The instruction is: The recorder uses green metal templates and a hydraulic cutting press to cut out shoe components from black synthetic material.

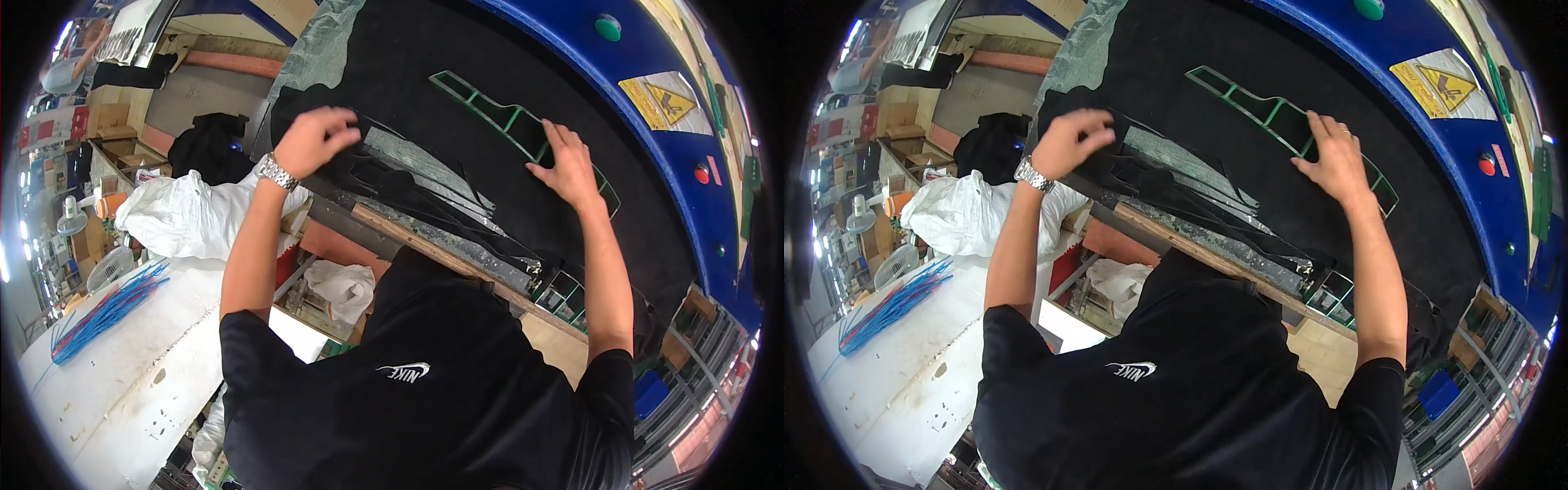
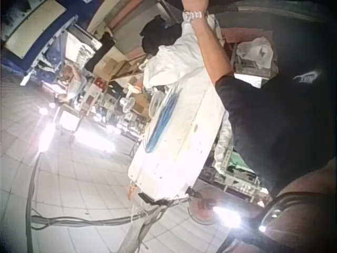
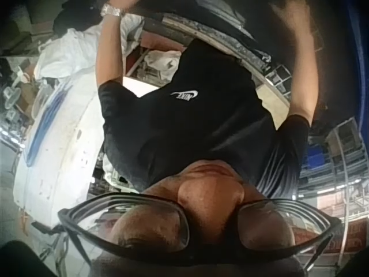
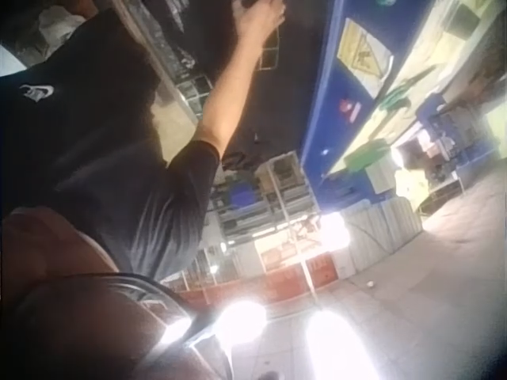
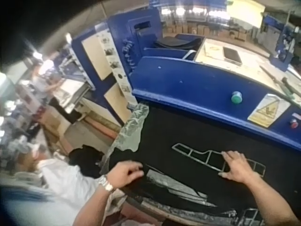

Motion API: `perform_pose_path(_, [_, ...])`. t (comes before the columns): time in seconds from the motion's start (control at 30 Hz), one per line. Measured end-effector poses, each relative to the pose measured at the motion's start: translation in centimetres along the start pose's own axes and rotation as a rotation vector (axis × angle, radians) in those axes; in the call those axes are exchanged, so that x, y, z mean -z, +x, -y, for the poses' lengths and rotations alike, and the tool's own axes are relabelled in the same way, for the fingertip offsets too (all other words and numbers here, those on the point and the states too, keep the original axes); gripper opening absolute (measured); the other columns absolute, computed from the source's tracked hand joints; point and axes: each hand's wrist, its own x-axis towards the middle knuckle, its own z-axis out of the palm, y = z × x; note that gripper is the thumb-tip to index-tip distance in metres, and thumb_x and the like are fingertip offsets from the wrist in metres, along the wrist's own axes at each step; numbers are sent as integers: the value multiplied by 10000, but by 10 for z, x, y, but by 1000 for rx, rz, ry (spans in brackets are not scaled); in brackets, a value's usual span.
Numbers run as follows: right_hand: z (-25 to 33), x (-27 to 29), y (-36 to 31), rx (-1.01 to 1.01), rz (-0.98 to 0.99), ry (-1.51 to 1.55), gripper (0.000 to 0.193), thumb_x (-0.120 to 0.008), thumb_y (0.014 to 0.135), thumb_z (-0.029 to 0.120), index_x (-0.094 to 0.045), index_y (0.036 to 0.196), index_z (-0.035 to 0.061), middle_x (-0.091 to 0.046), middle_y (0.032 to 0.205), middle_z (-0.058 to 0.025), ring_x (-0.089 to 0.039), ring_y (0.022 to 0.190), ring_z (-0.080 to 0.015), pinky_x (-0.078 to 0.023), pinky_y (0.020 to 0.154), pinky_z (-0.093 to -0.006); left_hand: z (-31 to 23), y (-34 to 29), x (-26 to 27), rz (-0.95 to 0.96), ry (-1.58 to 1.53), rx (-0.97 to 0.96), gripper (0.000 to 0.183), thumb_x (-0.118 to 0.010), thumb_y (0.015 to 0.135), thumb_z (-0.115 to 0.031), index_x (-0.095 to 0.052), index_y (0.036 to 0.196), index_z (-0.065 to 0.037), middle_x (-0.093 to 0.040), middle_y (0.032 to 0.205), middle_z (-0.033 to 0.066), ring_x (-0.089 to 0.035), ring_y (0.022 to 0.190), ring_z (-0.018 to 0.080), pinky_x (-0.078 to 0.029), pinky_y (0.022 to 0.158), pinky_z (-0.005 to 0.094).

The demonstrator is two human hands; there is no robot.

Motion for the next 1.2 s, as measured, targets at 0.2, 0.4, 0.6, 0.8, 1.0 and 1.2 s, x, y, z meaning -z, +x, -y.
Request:
perform_pose_path(0.2, [43, -15, -1, 111, -26, 26, 824, -830, 703, 256, -503, 1426, 34, -579, 1288, -146, -550, 1154, -330, -438, 985, -439, 45, 17, 7, -347, 709, 370, 873, -802, 750, -583, -506, 1427, -118, -481, 1447, 225, -483, 1299, 438, -435, 1052, 504])
perform_pose_path(0.4, [74, -28, -20, 168, -45, 10, 836, -840, 705, 259, -487, 1438, 67, -559, 1320, -120, -519, 1230, -297, -389, 1069, -490, 103, -25, -17, -465, 292, 458, 1109, -804, 685, -676, -391, 1489, -32, -439, 1447, 331, -444, 1340, 473, -390, 1110, 506])
perform_pose_path(0.6, [66, -22, -20, 223, -1, 89, 819, -826, 732, 272, -481, 1449, 78, -550, 1361, -115, -511, 1255, -299, -393, 1052, -462, 98, -41, -36, -525, 350, 655, 1142, -830, 653, -671, -402, 1449, 27, -523, 1377, 295, -503, 1296, 428, -422, 1078, 500])
perform_pose_path(0.8, [29, -15, 6, 8, -114, 65, 830, -829, 739, 310, -498, 1462, 74, -567, 1368, -135, -532, 1225, -311, -412, 1023, -444, 103, -48, -33, -592, 124, 718, 1178, -909, 603, -576, -385, 1448, 56, -556, 1367, 248, -565, 1238, 363, -451, 1048, 443])
perform_pose_path(1.0, [22, -21, 5, -62, -111, 108, 839, -825, 749, 309, -474, 1478, 85, -559, 1382, -122, -519, 1247, -314, -396, 1054, -456, 126, -75, -10, -528, -358, 497, 581, -888, 750, -126, -634, 1224, 93, -726, 1117, 133, -677, 979, 166, -540, 876, 304])
perform_pose_path(1.2, [3, 23, -6, 181, 102, 142, 853, -812, 715, 90, -449, 1487, 105, -512, 1465, -117, -461, 1365, -314, -350, 1136, -501, 139, -116, 50, -67, -151, 763, 632, -911, 722, -129, -623, 1254, 55, -728, 1113, 110, -681, 988, 181, -531, 903, 317])
